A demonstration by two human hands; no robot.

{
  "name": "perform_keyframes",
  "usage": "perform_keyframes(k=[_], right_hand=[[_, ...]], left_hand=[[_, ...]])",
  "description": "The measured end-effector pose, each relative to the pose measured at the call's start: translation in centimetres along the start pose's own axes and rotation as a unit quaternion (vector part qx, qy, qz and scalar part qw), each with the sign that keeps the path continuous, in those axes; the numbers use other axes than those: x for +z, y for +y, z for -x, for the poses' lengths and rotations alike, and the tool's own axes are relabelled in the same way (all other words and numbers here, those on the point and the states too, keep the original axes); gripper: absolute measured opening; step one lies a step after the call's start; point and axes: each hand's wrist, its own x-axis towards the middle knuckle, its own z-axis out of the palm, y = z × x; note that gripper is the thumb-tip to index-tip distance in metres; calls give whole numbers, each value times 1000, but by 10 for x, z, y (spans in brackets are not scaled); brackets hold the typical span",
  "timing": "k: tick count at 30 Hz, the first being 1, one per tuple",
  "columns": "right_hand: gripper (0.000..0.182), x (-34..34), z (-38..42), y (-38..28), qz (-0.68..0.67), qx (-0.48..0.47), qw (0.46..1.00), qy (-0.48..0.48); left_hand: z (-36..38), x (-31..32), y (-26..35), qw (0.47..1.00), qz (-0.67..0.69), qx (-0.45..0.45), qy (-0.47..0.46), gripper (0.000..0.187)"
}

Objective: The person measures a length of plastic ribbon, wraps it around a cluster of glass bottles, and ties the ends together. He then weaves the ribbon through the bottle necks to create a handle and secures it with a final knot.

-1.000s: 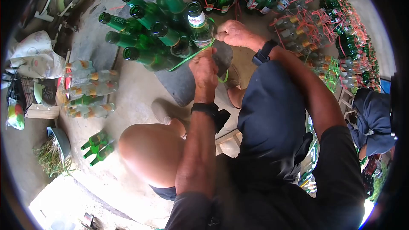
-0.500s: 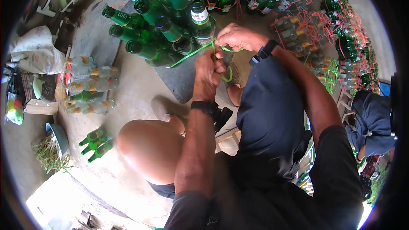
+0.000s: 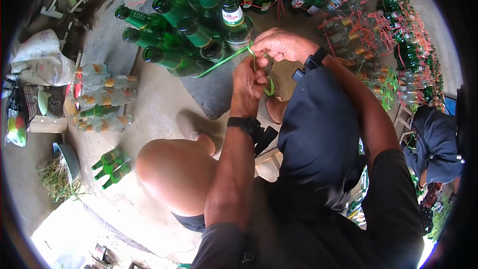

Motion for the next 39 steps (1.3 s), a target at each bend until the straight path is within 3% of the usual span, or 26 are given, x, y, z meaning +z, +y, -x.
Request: perform_keyframes(k=[7, 10, 12, 24, 31, 34, 37, 39], right_hand=[[19, -5, 2, 7, 21, 1, 999, -30], [20, -6, 2, 13, -3, -23, 998, -60], [20, -7, 1, 16, 4, -37, 998, -56], [15, 0, -4, 24, -38, -37, 997, -49], [14, 4, -3, 22, -20, -32, 999, -28], [13, 4, -4, 20, -15, -19, 999, -31], [10, 6, -4, 22, -46, -34, 998, -30], [11, 5, -5, 22, -31, -25, 999, -24]], left_hand=[[5, 7, -17, 992, 10, 91, 83, 14], [13, 10, -27, 982, 15, 153, 109, 19], [15, 11, -34, 961, -20, 241, 133, 25], [11, 12, -46, 947, 17, 299, 118, 23], [12, 14, -43, 958, 63, 264, 90, 25], [14, 18, -43, 957, 64, 265, 98, 16], [16, 16, -45, 953, 53, 282, 98, 14], [18, 13, -45, 932, -31, 351, 82, 13]])
